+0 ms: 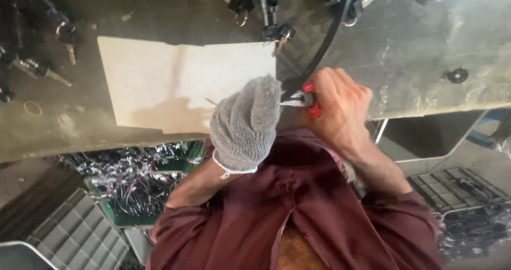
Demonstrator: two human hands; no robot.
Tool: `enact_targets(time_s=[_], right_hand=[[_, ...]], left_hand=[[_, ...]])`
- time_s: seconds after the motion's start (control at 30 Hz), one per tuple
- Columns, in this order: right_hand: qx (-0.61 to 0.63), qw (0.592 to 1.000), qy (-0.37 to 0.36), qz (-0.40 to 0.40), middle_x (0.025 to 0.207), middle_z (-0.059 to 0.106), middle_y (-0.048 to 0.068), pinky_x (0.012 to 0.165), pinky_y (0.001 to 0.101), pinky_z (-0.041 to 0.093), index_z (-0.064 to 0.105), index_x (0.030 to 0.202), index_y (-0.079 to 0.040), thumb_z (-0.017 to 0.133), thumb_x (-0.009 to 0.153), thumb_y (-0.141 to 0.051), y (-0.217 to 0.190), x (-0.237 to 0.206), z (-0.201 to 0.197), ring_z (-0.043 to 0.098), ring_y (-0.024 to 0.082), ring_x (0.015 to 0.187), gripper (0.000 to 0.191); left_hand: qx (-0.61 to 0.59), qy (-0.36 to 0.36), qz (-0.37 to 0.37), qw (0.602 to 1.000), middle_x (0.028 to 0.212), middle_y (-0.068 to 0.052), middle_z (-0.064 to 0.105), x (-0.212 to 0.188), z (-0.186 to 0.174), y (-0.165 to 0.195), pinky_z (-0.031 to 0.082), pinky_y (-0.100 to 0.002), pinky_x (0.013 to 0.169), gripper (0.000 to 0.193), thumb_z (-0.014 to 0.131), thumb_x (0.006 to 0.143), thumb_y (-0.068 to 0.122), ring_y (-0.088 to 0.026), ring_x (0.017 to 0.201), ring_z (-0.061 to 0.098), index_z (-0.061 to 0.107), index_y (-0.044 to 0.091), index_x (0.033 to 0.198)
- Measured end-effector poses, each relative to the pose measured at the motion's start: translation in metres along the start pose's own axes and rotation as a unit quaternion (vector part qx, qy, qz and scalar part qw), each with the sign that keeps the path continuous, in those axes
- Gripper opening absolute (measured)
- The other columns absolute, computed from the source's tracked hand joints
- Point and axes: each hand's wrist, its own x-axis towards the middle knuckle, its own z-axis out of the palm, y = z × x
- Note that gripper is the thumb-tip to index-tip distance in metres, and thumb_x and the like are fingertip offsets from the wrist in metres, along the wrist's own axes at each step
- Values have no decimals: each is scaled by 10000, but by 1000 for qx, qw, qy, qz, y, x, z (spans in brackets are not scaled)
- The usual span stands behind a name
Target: The person works at a factory bench preparing cable harnesses. They hold a black cable in a gloved hand, use red-handled pliers to cut and strip insulation from the wire ends, pull the stripped insulation free, and set the processed cable aside with other finished harnesses.
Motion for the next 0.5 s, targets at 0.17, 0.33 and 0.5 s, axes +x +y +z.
enact_targets(time_s=[0.17, 0.33, 0.5], right_hand=[[122, 990, 23, -63, 843, 585, 147, 583, 430, 465, 558, 987, 21, 739, 647, -84, -13, 4, 0, 594, 352, 755, 399], [59, 998, 35, -1, 823, 605, 96, 633, 422, 470, 583, 910, -43, 844, 790, -210, -23, 19, 0, 623, 295, 771, 332], [139, 973, 81, -169, 839, 652, 106, 734, 495, 503, 580, 827, -34, 840, 697, -174, -5, 30, 11, 643, 266, 763, 323]], left_hand=[[107, 25, 73, 991, 1285, -194, 635, 8, -17, 0, 511, -507, 769, 596, 668, 955, 159, -379, 961, 661, 432, 39, 1489], [-26, -50, -12, 998, 1296, -70, 666, 31, -49, 19, 533, -384, 827, 656, 694, 1063, 178, -272, 982, 675, 359, 21, 1605], [-383, -200, -34, 901, 1162, -56, 678, 37, -68, 12, 592, -293, 923, 686, 771, 1036, 186, -174, 1012, 717, 378, 87, 1590]])
